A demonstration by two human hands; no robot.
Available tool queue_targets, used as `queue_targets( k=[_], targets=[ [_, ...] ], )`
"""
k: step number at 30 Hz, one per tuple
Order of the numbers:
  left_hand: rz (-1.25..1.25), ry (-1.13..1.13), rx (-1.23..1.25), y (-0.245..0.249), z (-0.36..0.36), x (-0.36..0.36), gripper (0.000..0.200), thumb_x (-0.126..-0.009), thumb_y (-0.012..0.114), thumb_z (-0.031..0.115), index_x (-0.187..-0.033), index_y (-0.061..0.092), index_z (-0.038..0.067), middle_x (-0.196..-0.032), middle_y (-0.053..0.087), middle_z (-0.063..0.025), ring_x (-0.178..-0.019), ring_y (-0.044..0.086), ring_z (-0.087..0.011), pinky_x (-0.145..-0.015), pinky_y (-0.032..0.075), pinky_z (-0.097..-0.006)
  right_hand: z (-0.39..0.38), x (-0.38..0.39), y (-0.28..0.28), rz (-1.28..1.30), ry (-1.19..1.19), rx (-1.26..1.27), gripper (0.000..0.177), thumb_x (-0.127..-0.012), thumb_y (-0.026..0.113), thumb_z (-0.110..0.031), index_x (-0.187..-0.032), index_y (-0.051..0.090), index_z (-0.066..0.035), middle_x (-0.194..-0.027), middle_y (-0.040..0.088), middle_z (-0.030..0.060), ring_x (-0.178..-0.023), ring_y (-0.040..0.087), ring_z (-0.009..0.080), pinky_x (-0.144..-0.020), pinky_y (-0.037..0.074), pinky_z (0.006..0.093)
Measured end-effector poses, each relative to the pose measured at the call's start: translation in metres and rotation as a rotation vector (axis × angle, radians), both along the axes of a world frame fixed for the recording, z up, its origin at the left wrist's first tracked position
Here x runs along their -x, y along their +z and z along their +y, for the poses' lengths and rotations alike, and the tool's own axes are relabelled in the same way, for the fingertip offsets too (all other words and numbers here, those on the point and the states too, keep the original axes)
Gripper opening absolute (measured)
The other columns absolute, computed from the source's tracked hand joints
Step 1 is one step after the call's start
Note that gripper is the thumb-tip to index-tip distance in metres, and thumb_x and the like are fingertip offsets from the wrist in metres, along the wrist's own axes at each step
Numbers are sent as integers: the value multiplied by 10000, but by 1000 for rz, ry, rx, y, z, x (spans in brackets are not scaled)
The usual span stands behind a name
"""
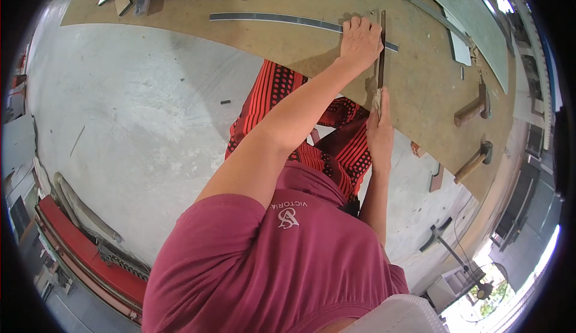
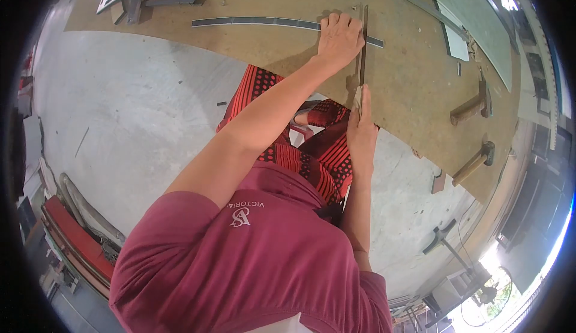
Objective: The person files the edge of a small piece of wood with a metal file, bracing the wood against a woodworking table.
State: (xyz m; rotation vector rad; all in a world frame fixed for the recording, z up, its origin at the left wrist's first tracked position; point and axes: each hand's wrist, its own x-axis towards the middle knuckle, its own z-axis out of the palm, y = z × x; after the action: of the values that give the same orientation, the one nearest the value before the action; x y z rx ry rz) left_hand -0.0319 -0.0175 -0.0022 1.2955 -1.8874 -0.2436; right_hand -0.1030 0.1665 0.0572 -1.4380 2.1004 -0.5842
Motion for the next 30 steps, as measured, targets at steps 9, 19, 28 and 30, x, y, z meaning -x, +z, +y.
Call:
queue_targets(
  k=[9,19,28,30],
  targets=[
    [-20,-13,7,-6,-1,1,158,-785,621,189,-894,602,75,-930,549,-117,-927,488,-300,-800,352,-418,11,0,-3,-29,30,22,532,-970,442,-141,-1472,278,-203,-1325,503,222,-1131,535,431,-855,466,449],
    [-77,83,2,-7,0,9,118,-793,553,153,-824,613,56,-897,562,-122,-913,495,-292,-799,354,-410,16,-12,-4,-110,-31,-18,512,-981,423,-161,-1472,278,-178,-1285,535,223,-1076,560,440,-836,467,430],
    [-97,86,16,-6,0,9,125,-769,601,164,-841,603,61,-901,560,-121,-909,502,-308,-801,368,-431,9,-8,-9,-74,-14,25,523,-977,435,-168,-1474,283,-225,-1263,551,225,-1108,542,446,-852,463,450],
    [-112,86,-3,-7,0,9,132,-775,601,167,-848,604,57,-917,559,-124,-922,501,-310,-806,367,-433,25,-11,-9,-92,-8,90,534,-970,440,-153,-1474,280,-226,-1265,549,230,-1112,543,440,-861,465,444]
  ],
)
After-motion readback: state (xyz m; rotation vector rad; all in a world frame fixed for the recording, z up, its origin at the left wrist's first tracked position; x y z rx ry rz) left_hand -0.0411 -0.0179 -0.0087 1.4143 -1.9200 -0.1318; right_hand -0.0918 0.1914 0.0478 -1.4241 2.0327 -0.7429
